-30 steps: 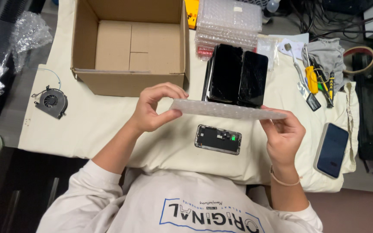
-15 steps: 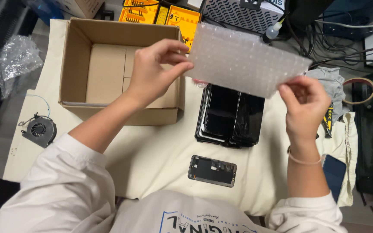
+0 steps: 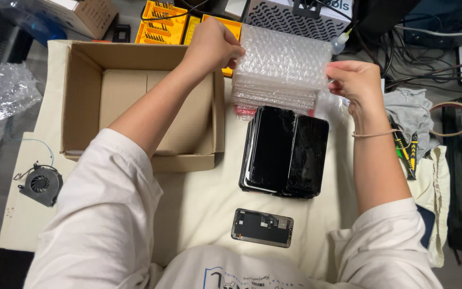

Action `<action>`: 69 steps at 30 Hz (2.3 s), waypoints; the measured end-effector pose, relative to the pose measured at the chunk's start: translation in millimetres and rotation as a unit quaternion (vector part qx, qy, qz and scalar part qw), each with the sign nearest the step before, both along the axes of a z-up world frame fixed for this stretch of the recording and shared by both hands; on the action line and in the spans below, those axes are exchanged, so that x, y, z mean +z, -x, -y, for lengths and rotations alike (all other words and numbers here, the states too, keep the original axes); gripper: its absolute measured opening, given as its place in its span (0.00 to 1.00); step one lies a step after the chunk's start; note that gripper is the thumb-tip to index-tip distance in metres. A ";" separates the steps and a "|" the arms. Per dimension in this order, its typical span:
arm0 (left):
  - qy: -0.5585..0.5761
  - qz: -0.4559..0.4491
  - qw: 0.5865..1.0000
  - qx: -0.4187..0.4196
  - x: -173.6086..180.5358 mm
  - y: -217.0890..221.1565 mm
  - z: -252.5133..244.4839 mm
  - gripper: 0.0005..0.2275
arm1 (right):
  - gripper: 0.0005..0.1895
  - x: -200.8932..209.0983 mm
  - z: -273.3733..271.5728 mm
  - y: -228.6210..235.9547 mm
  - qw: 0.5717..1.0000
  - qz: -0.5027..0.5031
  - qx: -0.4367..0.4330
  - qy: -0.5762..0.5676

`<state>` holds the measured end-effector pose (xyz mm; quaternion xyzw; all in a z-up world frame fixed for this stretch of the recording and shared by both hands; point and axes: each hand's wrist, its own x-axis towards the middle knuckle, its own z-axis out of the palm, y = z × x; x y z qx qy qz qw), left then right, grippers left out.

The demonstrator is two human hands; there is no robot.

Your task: The person repeatedly takes bubble-wrapped smartphone parts from a cardboard box, unwraps them, and places the unwrapped parts onto a stack on the table. The person handles the parts one at a time, unwrapping each individually before stacking them.

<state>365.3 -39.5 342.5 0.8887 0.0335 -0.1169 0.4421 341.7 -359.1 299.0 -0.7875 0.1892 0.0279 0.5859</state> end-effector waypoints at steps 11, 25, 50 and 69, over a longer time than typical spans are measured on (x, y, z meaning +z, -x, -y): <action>-0.135 0.013 0.989 -0.050 -10.4 -10.6 -0.1 0.05 | 0.07 -6.6 5.2 4.6 0.999 -0.039 0.014 -0.001; -0.167 0.006 0.985 -0.035 3.5 13.8 -16.2 0.17 | 0.10 21.7 14.1 48.5 0.999 -0.026 0.000 0.036; -0.022 0.276 0.896 -0.346 -165.9 336.2 -15.1 0.26 | 0.14 -109.0 11.3 371.1 0.780 0.410 0.309 0.358; 0.055 0.240 0.951 -0.185 -132.3 331.7 -12.1 0.11 | 0.10 -114.3 3.7 346.0 0.932 0.241 0.204 0.178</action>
